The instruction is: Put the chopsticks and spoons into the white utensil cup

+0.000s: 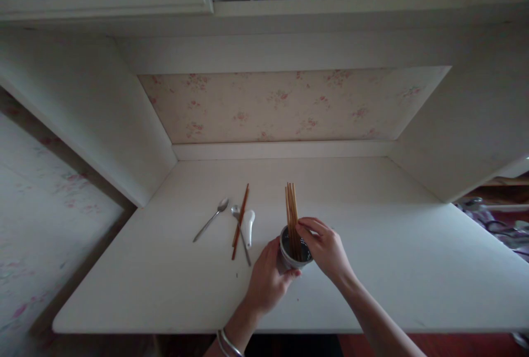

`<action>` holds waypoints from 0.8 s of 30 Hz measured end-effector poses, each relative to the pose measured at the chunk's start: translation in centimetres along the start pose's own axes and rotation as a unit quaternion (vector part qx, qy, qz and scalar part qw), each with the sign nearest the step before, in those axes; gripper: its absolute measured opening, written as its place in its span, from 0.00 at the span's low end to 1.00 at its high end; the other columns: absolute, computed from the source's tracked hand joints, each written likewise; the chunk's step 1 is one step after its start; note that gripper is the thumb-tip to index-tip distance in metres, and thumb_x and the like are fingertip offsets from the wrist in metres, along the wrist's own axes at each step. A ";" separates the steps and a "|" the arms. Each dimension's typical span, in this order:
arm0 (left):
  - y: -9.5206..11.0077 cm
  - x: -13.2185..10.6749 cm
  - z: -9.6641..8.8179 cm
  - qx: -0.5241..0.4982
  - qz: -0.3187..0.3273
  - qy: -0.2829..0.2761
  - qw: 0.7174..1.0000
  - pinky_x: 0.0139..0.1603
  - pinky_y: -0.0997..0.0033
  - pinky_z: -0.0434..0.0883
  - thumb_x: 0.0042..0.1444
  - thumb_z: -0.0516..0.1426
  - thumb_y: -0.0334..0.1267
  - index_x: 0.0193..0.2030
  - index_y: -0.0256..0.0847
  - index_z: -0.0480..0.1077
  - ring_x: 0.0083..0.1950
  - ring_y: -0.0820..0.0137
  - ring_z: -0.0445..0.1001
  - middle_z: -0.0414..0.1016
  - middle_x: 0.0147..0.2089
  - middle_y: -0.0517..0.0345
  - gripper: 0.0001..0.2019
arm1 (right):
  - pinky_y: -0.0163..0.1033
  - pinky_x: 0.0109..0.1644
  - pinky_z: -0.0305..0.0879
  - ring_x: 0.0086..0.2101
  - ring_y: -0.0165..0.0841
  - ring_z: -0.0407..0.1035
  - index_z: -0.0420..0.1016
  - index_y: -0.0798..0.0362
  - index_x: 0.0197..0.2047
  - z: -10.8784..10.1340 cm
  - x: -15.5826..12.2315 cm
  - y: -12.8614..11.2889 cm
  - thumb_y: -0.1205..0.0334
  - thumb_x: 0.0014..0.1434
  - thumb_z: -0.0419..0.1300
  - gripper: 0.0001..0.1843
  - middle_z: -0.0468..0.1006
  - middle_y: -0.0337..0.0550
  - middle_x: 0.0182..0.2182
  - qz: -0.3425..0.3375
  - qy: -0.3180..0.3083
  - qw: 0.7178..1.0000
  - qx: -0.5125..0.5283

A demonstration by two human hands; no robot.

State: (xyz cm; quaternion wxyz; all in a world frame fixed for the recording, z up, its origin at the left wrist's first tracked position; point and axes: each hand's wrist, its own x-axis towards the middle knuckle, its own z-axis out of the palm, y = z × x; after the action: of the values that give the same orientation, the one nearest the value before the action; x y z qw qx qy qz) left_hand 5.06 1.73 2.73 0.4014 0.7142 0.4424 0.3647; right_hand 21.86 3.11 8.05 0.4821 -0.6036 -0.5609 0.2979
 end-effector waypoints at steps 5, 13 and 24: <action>0.0 0.0 0.1 -0.003 0.000 0.001 1.000 0.62 0.52 0.65 0.47 0.69 0.36 0.61 0.48 0.64 0.59 0.54 0.69 0.72 0.59 0.51 0.34 | 0.42 0.45 0.76 0.43 0.40 0.77 0.79 0.50 0.47 -0.2 -0.2 0.5 0.47 0.59 0.61 0.19 0.81 0.48 0.45 0.047 0.005 0.997 0.055; 0.4 0.0 -0.3 -0.009 0.032 -0.035 0.999 0.65 0.52 0.63 0.55 0.64 0.43 0.66 0.48 0.61 0.64 0.55 0.67 0.68 0.65 0.51 0.32 | 0.52 0.61 0.66 0.60 0.44 0.66 0.63 0.44 0.65 -1.8 -2.9 2.8 0.47 0.57 0.63 0.34 0.70 0.51 0.61 0.055 -0.050 0.988 0.132; 1.3 0.5 -2.7 0.004 0.037 -0.070 0.997 0.65 0.57 0.66 0.54 0.62 0.31 0.64 0.47 0.66 0.62 0.59 0.70 0.71 0.63 0.52 0.29 | 0.52 0.57 0.68 0.53 0.46 0.72 0.64 0.49 0.60 0.9 -4.5 5.5 0.56 0.48 0.71 0.37 0.76 0.50 0.53 0.016 -0.074 0.996 0.040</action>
State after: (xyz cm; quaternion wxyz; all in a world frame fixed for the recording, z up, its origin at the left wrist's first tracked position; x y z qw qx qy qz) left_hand 3.31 2.49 5.11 0.4150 0.7552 0.3882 0.3267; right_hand 22.31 -0.46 1.89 0.4579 -0.5694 -0.5728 0.3715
